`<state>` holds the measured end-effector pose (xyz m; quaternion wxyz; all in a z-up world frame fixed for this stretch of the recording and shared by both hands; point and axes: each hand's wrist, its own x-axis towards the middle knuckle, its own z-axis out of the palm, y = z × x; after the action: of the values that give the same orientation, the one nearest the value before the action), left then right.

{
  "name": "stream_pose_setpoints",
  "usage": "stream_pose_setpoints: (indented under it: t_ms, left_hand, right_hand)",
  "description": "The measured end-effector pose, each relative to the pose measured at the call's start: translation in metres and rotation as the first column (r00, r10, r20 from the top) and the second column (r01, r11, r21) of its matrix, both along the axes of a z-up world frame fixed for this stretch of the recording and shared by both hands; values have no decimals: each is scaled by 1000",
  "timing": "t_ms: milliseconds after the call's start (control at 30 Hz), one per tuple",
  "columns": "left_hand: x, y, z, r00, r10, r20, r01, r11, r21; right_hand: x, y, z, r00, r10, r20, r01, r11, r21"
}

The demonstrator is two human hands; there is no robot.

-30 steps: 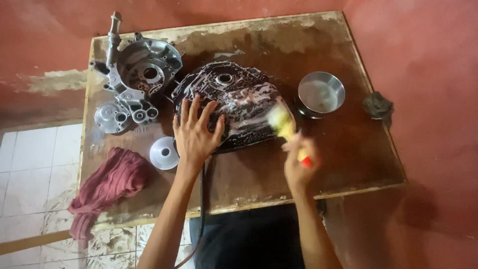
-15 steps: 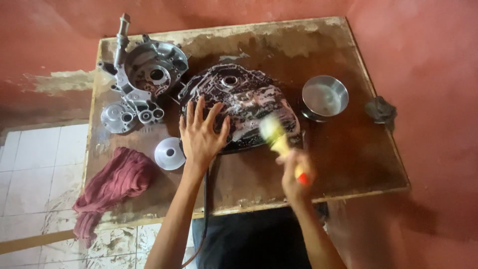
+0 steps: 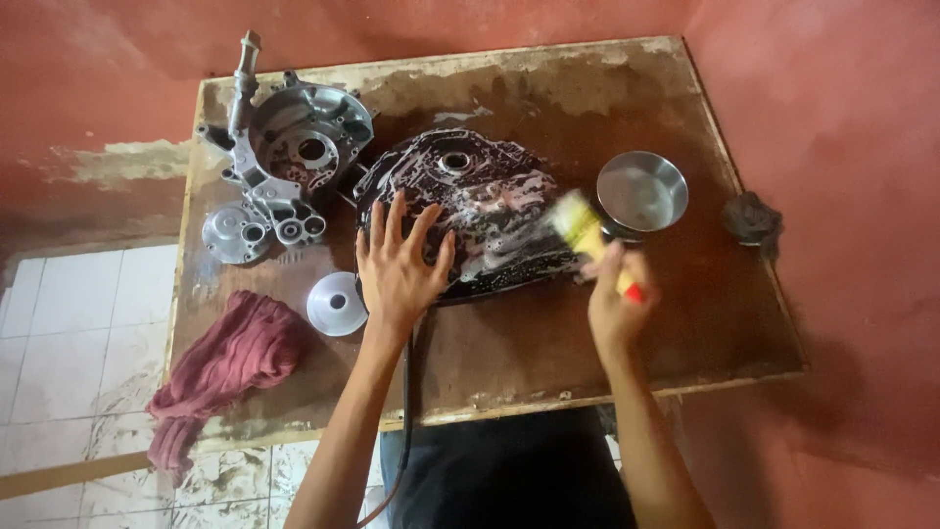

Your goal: Cleaning a motorcycle fuel tank using a brush and cleaning solution on a workbench.

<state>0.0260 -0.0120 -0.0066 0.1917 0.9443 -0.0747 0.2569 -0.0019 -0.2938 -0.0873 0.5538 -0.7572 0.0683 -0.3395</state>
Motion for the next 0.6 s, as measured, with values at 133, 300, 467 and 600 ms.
stream_pose_setpoints:
  t_ms: [133, 300, 467, 600]
  left_hand:
    - [3, 1, -1, 1000, -3, 6, 3, 1000, -4]
    - [2, 0, 0, 1000, 9, -23, -9, 1000, 2]
    - [4, 1, -1, 1000, -14, -13, 14, 1000, 11]
    - [2, 2, -5, 1000, -9, -9, 9, 1000, 8]
  right_hand:
    - [-8, 1, 3, 993, 111, -42, -116, 981, -156]
    - [1, -2, 29, 999, -10, -37, 11, 1000, 28]
    - [4, 2, 21, 963, 270, 12, -269, 963, -29]
    - [34, -12, 19, 999, 40, -15, -37, 992, 124]
